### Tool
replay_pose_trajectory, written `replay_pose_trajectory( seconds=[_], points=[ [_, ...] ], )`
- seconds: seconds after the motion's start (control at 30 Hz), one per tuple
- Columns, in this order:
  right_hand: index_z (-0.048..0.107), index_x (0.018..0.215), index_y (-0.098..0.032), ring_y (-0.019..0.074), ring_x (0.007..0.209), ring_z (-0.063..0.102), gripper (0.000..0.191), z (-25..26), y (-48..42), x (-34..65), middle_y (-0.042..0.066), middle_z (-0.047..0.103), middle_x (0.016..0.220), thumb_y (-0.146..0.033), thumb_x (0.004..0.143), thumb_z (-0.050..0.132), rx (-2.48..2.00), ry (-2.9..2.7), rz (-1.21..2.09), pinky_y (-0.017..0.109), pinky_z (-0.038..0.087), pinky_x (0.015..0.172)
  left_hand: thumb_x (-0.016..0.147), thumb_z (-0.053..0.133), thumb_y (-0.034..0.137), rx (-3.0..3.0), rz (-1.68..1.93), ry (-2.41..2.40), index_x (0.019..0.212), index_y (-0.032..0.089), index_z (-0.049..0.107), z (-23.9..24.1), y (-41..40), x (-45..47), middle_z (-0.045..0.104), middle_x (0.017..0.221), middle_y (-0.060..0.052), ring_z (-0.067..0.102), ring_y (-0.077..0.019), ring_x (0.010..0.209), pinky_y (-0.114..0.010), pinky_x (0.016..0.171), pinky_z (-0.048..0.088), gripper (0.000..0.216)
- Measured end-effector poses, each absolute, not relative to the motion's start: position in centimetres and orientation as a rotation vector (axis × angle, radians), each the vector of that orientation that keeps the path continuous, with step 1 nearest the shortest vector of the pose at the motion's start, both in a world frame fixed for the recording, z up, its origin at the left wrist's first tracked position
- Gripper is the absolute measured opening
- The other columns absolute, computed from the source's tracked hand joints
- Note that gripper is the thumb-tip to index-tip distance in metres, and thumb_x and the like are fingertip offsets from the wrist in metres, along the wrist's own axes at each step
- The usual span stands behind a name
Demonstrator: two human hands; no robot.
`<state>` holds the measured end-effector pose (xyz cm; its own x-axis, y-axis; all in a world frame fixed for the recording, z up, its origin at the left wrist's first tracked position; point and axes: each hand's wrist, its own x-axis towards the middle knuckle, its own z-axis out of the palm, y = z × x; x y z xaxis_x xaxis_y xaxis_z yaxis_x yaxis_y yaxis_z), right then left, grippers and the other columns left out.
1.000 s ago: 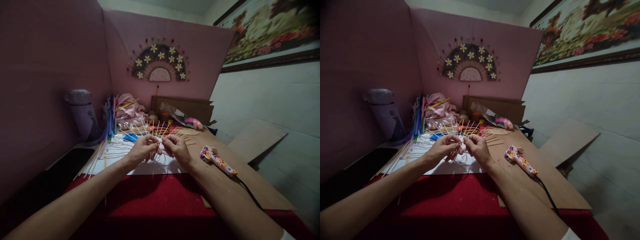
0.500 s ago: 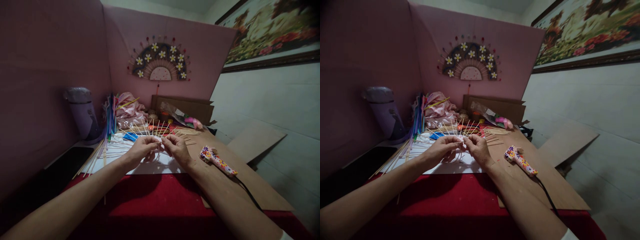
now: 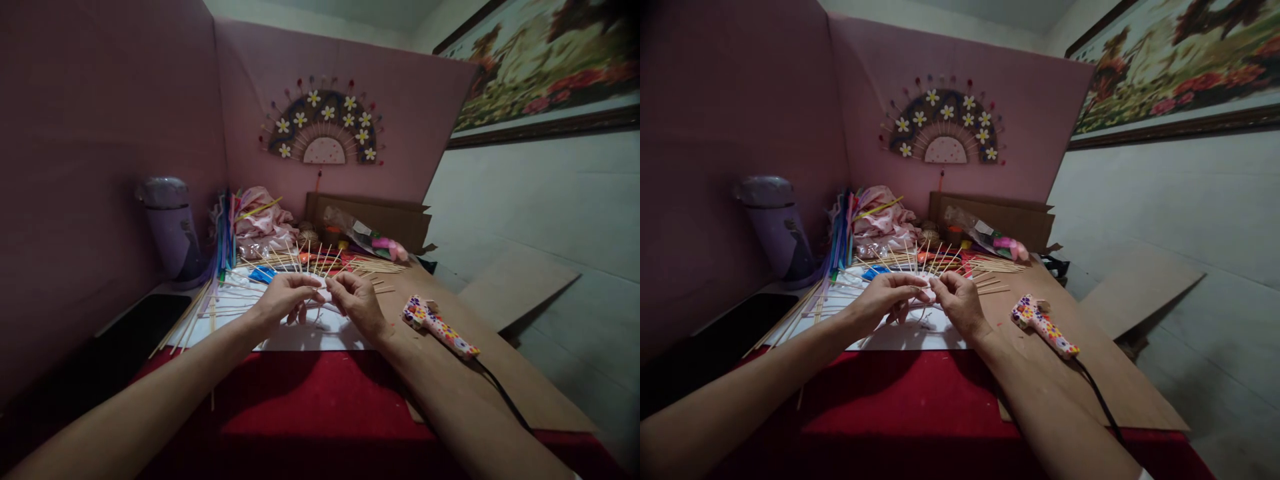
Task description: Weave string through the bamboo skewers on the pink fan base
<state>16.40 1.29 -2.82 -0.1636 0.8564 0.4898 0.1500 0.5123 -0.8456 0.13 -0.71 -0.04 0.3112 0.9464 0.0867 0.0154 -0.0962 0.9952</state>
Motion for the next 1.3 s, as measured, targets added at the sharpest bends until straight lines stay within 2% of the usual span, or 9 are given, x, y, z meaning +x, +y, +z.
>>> replay_pose_trajectory(
  seconds=[0.13,0.27,0.47,0.63,0.8,0.9,1.07,1.3],
  points=[
    [0.046,0.059,-0.019,0.0071,0.041,0.032,0.034,-2.77,1.15,16.4,-0.006,0.039,0.045,-0.044,0.079,0.057,-0.888,-1.668,0.757,0.022,0.024,0.04,0.069,0.062,0.02,1.303,0.975,0.839,0.087,0.013,0.059,-0.25,-0.52,0.01,0.069,0.08,-0.007,0.056,-0.0079,0.042,-0.016,0.032,0.026,0.02],
    [0.045,0.058,-0.019,0.0072,0.041,0.033,0.034,-2.84,1.19,16.45,-0.006,0.041,0.046,-0.043,0.08,0.057,-0.896,-1.668,0.748,0.022,0.025,0.04,0.075,0.059,0.026,1.369,0.982,0.772,0.082,0.012,0.059,-0.57,-0.52,0.03,0.066,0.077,-0.007,0.063,-0.0122,0.056,-0.017,0.039,0.037,0.016],
    [0.047,0.06,-0.019,0.0074,0.041,0.035,0.033,-2.87,1.25,16.41,-0.005,0.044,0.047,-0.043,0.08,0.056,-0.879,-1.651,0.771,0.022,0.026,0.04,0.08,0.056,0.029,1.367,0.997,0.763,0.085,0.012,0.057,-0.65,-0.35,0.24,0.066,0.073,-0.006,0.063,-0.0116,0.054,-0.019,0.043,0.043,0.018],
    [0.047,0.059,-0.019,0.0073,0.041,0.035,0.033,-2.63,1.1,16.35,-0.005,0.043,0.047,-0.043,0.081,0.056,-0.891,-1.661,0.739,0.022,0.027,0.041,0.076,0.058,0.023,1.316,0.994,0.761,0.089,0.012,0.055,-0.58,-0.34,0.29,0.067,0.077,-0.008,0.065,-0.0138,0.057,-0.018,0.042,0.042,0.017],
    [0.045,0.058,-0.019,0.007,0.042,0.034,0.034,-2.69,1.16,16.42,-0.006,0.041,0.046,-0.043,0.081,0.056,-0.91,-1.662,0.729,0.022,0.025,0.041,0.067,0.068,0.016,1.319,0.988,0.736,0.09,0.01,0.057,-0.44,-0.42,0.08,0.068,0.083,-0.01,0.065,-0.0139,0.06,-0.016,0.039,0.036,0.026],
    [0.045,0.059,-0.019,0.0066,0.042,0.033,0.034,-2.85,1.28,16.43,-0.006,0.041,0.046,-0.043,0.081,0.055,-0.906,-1.661,0.723,0.021,0.025,0.041,0.067,0.069,0.019,1.289,1.003,0.716,0.091,0.01,0.058,-0.28,-0.41,-0.08,0.068,0.082,-0.011,0.064,-0.0134,0.057,-0.016,0.038,0.033,0.028],
    [0.046,0.06,-0.018,0.0066,0.042,0.035,0.033,-2.81,1.23,16.39,-0.006,0.043,0.047,-0.042,0.081,0.055,-0.886,-1.663,0.741,0.021,0.027,0.042,0.077,0.06,0.029,1.282,0.957,0.714,0.091,0.011,0.06,-0.26,-0.41,-0.28,0.069,0.083,-0.012,0.065,-0.0136,0.06,-0.016,0.039,0.033,0.023],
    [0.044,0.059,-0.019,0.0065,0.042,0.035,0.034,-2.7,1.12,16.45,-0.006,0.042,0.047,-0.042,0.082,0.055,-0.889,-1.681,0.729,0.021,0.027,0.042,0.073,0.065,0.031,1.429,0.922,0.734,0.085,0.011,0.062,-0.85,-0.07,-0.28,0.068,0.081,-0.009,0.065,-0.015,0.064,-0.018,0.042,0.036,0.023]
  ],
)
